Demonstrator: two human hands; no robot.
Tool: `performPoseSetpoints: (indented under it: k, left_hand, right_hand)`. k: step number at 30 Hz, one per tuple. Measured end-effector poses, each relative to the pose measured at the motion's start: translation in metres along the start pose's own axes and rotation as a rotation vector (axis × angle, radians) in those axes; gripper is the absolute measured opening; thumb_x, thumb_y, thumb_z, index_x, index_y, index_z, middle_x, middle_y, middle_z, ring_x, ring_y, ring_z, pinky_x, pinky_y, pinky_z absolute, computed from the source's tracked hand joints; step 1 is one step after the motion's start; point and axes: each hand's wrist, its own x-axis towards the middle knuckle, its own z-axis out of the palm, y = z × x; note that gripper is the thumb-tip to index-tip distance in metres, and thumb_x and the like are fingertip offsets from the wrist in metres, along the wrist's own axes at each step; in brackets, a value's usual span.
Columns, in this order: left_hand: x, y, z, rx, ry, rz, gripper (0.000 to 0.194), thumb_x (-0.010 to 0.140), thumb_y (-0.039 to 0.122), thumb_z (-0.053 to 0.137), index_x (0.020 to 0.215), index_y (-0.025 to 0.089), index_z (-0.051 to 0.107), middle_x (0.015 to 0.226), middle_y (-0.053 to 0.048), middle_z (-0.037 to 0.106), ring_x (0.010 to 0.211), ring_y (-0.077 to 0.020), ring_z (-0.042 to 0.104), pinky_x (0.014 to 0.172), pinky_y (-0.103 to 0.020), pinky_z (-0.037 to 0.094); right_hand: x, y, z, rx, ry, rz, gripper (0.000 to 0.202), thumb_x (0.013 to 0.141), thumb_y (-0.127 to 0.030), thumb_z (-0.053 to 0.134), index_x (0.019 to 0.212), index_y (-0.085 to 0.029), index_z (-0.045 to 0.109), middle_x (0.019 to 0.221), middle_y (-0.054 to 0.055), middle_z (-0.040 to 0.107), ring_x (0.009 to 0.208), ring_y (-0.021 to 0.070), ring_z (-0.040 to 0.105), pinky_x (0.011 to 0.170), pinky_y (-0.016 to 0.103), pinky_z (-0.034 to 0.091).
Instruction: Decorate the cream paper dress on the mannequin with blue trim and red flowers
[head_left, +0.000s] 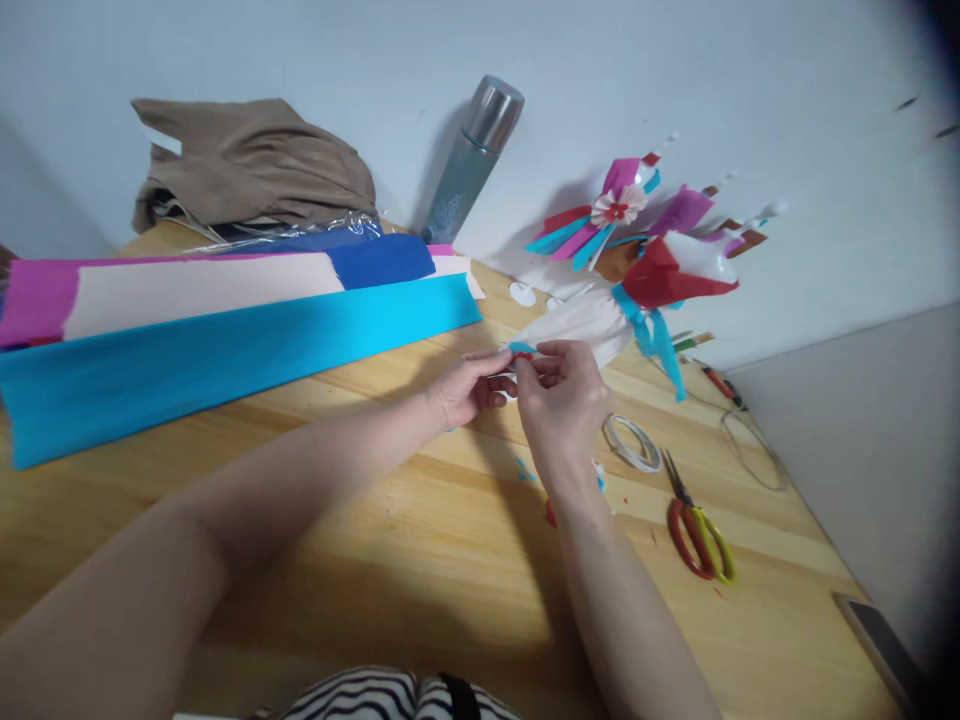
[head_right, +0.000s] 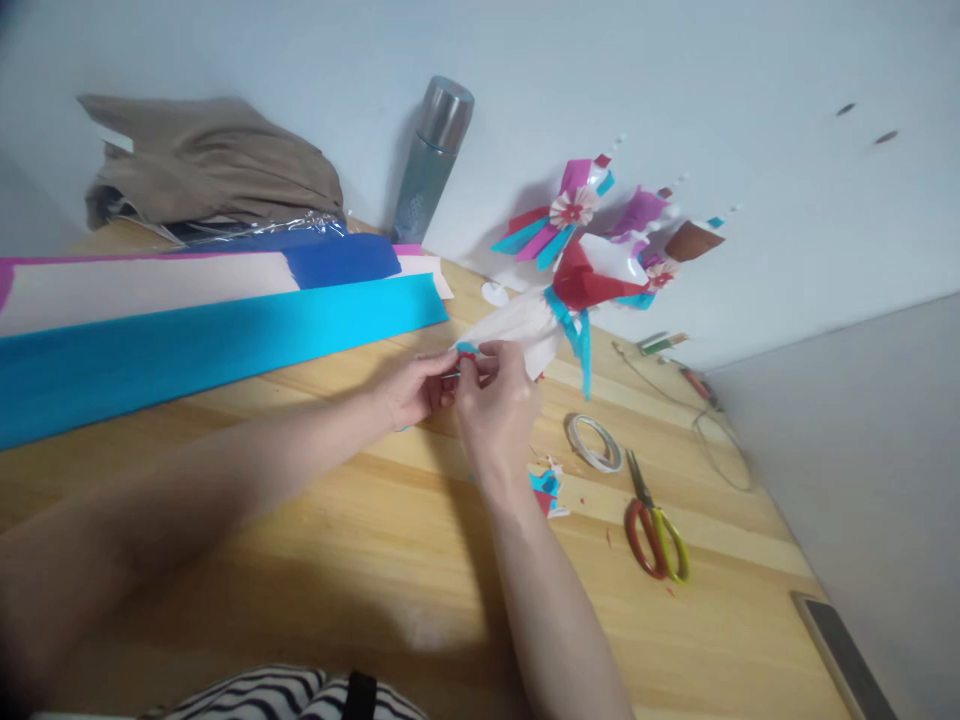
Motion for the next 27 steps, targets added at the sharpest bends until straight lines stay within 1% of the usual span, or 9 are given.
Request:
performPoseSetpoints:
  k: [6, 10, 13, 17, 19, 22, 27]
  left_hand:
    - [0.0000, -0.0001, 0.0006, 0.010, 0.005, -0.009, 0.019, 0.078, 0.029, 0.079, 0.085, 0.015, 0.069, 0.078, -0.003, 0.065, 0.067, -0.0108, 0.060, 0.052, -0.022, 0.035]
    - [0.0000, 0.0004, 0.0006, 0.017, 0.002, -0.021, 0.015, 0.083, 0.028, 0.074, 0.087, 0.015, 0.069, 0.080, -0.005, 0.066, 0.068, -0.0116, 0.060, 0.052, -0.023, 0.034]
    - [-0.0009, 0.0018, 0.0013, 0.004, 0.005, -0.039, 0.014, 0.087, 0.029, 0.071, 0.089, 0.015, 0.069, 0.079, -0.005, 0.066, 0.066, -0.0114, 0.058, 0.052, -0.023, 0.032]
    - [-0.0022, 0.0033, 0.0024, -0.021, -0.004, -0.048, 0.016, 0.085, 0.031, 0.073, 0.087, 0.015, 0.070, 0.075, -0.004, 0.065, 0.060, -0.0100, 0.054, 0.051, -0.025, 0.031]
    - [-0.0028, 0.0037, 0.0029, -0.026, -0.011, -0.045, 0.014, 0.085, 0.029, 0.073, 0.087, 0.015, 0.071, 0.076, -0.003, 0.066, 0.061, -0.0099, 0.054, 0.051, -0.025, 0.031]
    - [-0.0031, 0.0040, 0.0035, -0.029, 0.011, -0.043, 0.011, 0.089, 0.025, 0.069, 0.085, 0.015, 0.071, 0.077, -0.004, 0.067, 0.065, -0.0101, 0.056, 0.052, -0.024, 0.031]
    - [-0.0024, 0.0041, 0.0035, -0.010, 0.045, 0.006, 0.015, 0.093, 0.021, 0.065, 0.079, 0.015, 0.069, 0.072, -0.003, 0.065, 0.066, -0.0101, 0.056, 0.052, -0.022, 0.032]
  right_hand:
    - [0.0032, -0.0011, 0.0007, -0.032, 0.038, -0.010, 0.014, 0.081, -0.032, 0.061, 0.090, -0.022, 0.058, 0.074, 0.006, 0.072, 0.060, 0.0209, 0.065, 0.063, 0.033, 0.046]
    - [0.0042, -0.0022, -0.0003, -0.094, 0.057, -0.012, 0.012, 0.080, -0.033, 0.062, 0.085, -0.023, 0.059, 0.074, 0.006, 0.072, 0.061, 0.0210, 0.063, 0.065, 0.034, 0.045]
    - [0.0053, -0.0040, -0.0009, -0.146, 0.061, -0.005, 0.014, 0.080, -0.035, 0.063, 0.082, -0.023, 0.058, 0.072, 0.006, 0.071, 0.061, 0.0217, 0.062, 0.066, 0.035, 0.043]
    - [0.0068, -0.0079, -0.0009, -0.188, 0.072, 0.025, 0.016, 0.077, -0.036, 0.063, 0.079, -0.024, 0.054, 0.061, 0.001, 0.064, 0.058, 0.0224, 0.059, 0.067, 0.036, 0.041]
    - [0.0074, -0.0088, -0.0006, -0.185, 0.078, 0.036, 0.016, 0.075, -0.036, 0.063, 0.077, -0.025, 0.051, 0.056, -0.002, 0.059, 0.056, 0.0215, 0.057, 0.066, 0.035, 0.041]
    - [0.0078, -0.0071, 0.0002, -0.155, 0.082, 0.052, 0.020, 0.072, -0.035, 0.065, 0.073, -0.025, 0.048, 0.054, -0.004, 0.055, 0.054, 0.0199, 0.055, 0.063, 0.033, 0.039]
    - [0.0040, -0.0004, -0.0007, -0.042, 0.058, 0.007, 0.022, 0.076, -0.040, 0.067, 0.075, -0.024, 0.051, 0.056, -0.004, 0.056, 0.052, 0.0176, 0.054, 0.057, 0.031, 0.039]
